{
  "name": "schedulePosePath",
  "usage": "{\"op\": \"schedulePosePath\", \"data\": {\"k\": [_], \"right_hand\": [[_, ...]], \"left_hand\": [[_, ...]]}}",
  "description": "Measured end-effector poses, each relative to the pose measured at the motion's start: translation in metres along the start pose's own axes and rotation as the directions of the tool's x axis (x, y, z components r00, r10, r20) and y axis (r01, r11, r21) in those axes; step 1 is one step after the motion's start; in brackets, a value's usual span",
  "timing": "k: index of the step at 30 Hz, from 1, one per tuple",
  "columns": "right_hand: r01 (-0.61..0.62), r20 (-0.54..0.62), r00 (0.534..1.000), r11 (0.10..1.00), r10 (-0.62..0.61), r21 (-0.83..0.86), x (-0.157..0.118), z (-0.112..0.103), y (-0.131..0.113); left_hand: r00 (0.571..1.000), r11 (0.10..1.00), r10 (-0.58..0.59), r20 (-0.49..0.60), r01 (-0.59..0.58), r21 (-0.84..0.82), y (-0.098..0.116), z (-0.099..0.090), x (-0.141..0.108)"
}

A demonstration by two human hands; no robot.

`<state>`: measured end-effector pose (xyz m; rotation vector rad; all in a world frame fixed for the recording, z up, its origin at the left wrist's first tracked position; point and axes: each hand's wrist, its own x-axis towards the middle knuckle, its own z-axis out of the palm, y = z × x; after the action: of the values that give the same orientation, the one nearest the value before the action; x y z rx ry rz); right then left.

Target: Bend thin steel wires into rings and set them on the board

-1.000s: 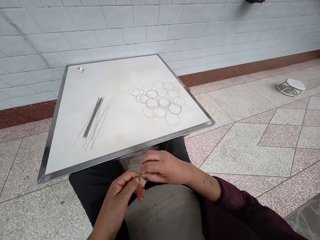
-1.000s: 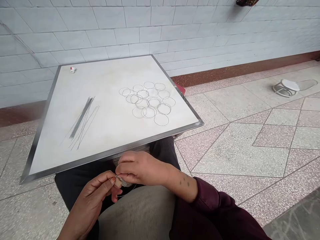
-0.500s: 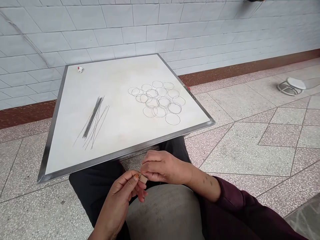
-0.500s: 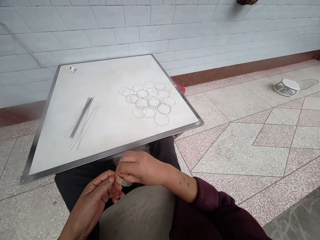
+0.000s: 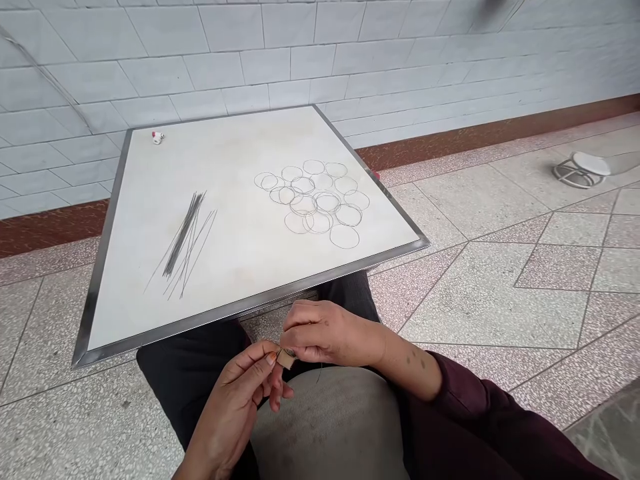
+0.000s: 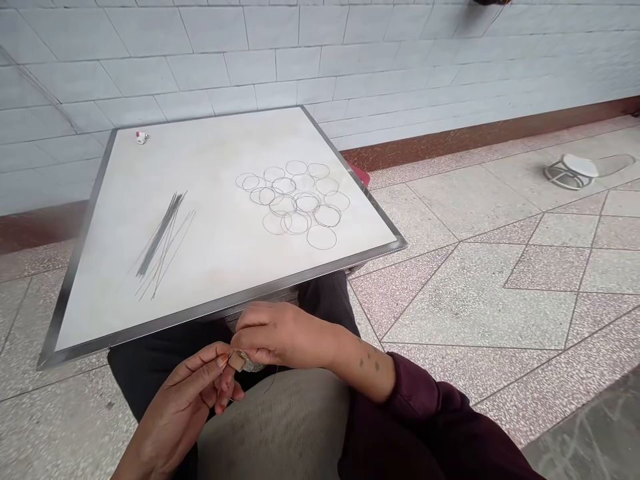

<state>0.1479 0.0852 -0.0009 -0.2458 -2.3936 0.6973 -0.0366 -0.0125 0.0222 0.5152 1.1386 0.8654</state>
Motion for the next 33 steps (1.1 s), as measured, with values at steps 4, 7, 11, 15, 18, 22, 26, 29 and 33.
{"op": "schedulePosePath", "data": {"k": [4, 7, 11, 15, 18, 22, 26, 29, 33], "right_hand": [[-0.015, 0.017, 1.000, 1.000, 0.014, 0.018, -0.0006, 0.0001, -0.0005], [-0.035, 0.025, 0.999, 0.999, 0.035, 0.020, -0.0003, 0.0009, -0.0015], [-0.052, 0.009, 0.999, 0.998, 0.051, 0.030, 0.0009, 0.0009, -0.0039], [-0.060, 0.025, 0.998, 0.996, 0.059, 0.069, 0.0020, -0.0016, -0.0058], [-0.065, 0.029, 0.998, 0.993, 0.063, 0.094, 0.0024, -0.0027, -0.0058], [-0.069, 0.020, 0.997, 0.997, 0.068, 0.041, 0.0030, -0.0010, -0.0061], [-0.063, -0.049, 0.997, 0.998, 0.063, -0.009, 0.0038, 0.0007, -0.0070], [-0.073, -0.047, 0.996, 0.997, 0.072, -0.020, 0.0036, 0.0007, -0.0068], [-0.050, -0.038, 0.998, 0.999, 0.049, -0.022, 0.0029, 0.0014, -0.0061]], "left_hand": [[1.000, 1.000, 0.006, -0.015, -0.006, 0.024, 0.0002, 0.0008, 0.0004], [0.999, 0.997, 0.015, -0.037, -0.013, 0.072, -0.0010, 0.0003, 0.0011], [0.997, 0.990, 0.052, -0.058, -0.044, 0.134, -0.0038, -0.0008, 0.0030], [0.996, 0.987, 0.072, -0.051, -0.064, 0.151, -0.0054, -0.0022, 0.0035], [0.996, 0.980, 0.087, -0.036, -0.079, 0.185, -0.0048, -0.0029, 0.0029], [0.993, 0.979, 0.114, -0.012, -0.111, 0.170, -0.0036, -0.0010, 0.0023], [0.997, 0.997, 0.081, -0.013, -0.080, 0.019, -0.0031, 0.0020, 0.0017], [0.999, 0.998, 0.053, -0.012, -0.053, -0.021, -0.0023, 0.0024, 0.0017], [0.999, 0.999, 0.035, -0.030, -0.035, -0.008, 0.0001, 0.0024, 0.0016]]}}
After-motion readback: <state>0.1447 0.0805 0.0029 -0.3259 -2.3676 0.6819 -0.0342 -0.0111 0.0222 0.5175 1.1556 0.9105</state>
